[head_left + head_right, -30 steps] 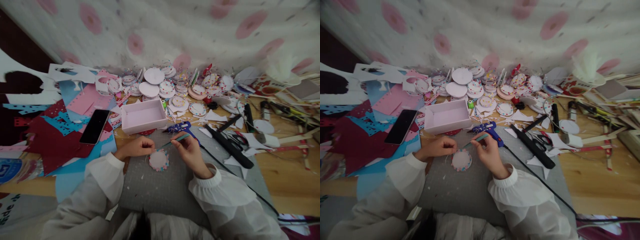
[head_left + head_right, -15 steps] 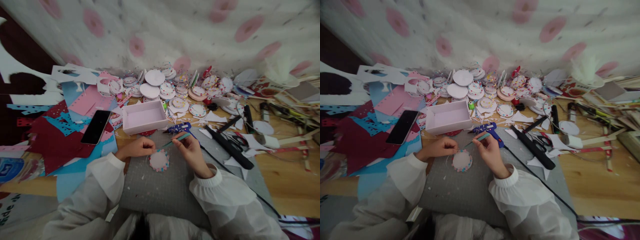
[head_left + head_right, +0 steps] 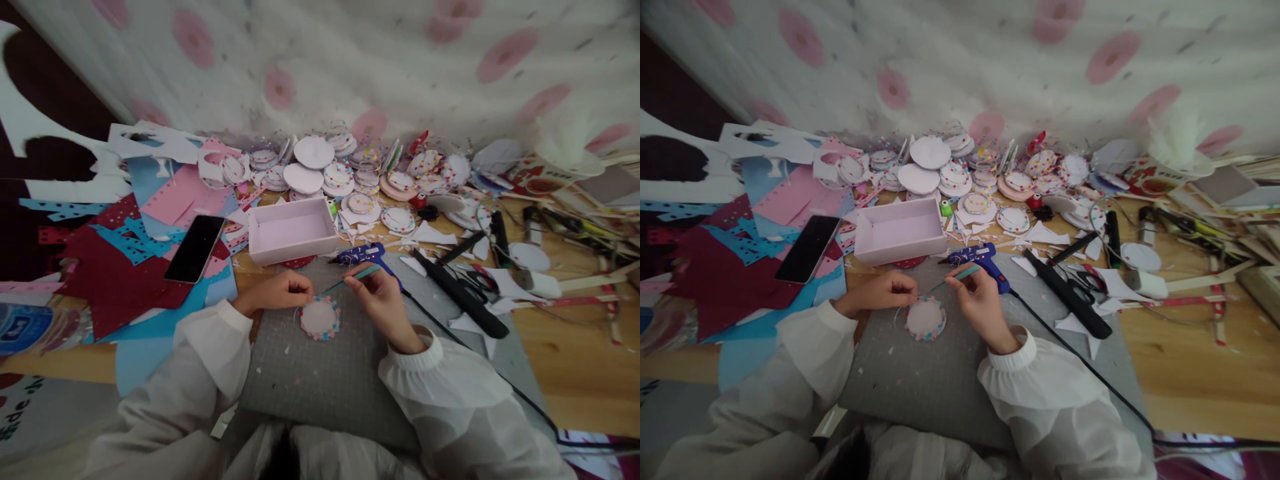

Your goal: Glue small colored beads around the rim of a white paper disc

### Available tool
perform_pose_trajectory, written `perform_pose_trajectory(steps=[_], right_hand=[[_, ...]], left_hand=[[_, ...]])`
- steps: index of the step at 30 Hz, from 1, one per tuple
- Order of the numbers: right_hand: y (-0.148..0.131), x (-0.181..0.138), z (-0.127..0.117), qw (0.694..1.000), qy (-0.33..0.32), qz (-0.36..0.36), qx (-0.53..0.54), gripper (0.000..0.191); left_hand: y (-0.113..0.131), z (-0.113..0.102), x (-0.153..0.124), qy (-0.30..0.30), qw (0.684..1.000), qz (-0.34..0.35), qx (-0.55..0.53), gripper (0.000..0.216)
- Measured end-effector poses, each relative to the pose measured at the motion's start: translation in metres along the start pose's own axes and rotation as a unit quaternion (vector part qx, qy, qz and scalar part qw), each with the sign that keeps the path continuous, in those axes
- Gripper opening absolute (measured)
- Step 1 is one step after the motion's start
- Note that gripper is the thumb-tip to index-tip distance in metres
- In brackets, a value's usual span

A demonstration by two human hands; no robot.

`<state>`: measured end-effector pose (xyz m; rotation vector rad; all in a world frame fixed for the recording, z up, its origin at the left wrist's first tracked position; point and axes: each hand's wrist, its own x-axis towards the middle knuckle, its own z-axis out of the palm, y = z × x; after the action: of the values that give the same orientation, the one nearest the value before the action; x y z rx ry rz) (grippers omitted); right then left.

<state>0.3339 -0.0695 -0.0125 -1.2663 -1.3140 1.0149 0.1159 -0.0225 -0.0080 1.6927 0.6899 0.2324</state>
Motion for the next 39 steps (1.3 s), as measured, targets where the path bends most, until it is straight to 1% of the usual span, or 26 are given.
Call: perform_pose_trajectory(steps=[6, 13, 19, 27, 33, 39], right_hand=[[-0.0042, 0.0013, -0.0032, 1.0, -0.001, -0.005, 0.017, 0.032], [-0.0045, -0.0004, -0.0026, 1.0, -0.011, -0.006, 0.012, 0.03], [-0.0017, 0.0002, -0.0016, 1.0, 0.001, -0.013, 0.003, 0.028], [-0.0027, 0.0008, -0.0029, 1.0, -0.001, -0.012, 0.001, 0.027], [-0.0069, 0.0, -0.0041, 1.0, -0.011, -0.024, 0.007, 0.028], [-0.0064, -0.0007, -0.0044, 1.0, -0.025, -0.018, 0.005, 0.025]], left_hand=[[-0.0008, -0.0001, 0.0005, 0.003, 1.0, -0.002, 0.012, 0.022], [-0.0019, -0.0009, 0.0002, -0.003, 1.0, -0.003, 0.005, 0.021], [-0.0005, -0.0007, 0.0, -0.004, 1.0, -0.001, 0.014, 0.022], [-0.0006, -0.0009, -0.0003, -0.005, 1.0, 0.0, 0.015, 0.024], [-0.0024, -0.0009, 0.0001, -0.005, 1.0, 0.002, 0.012, 0.023], [-0.0013, -0.0008, 0.0001, -0.005, 1.0, -0.002, 0.009, 0.021]])
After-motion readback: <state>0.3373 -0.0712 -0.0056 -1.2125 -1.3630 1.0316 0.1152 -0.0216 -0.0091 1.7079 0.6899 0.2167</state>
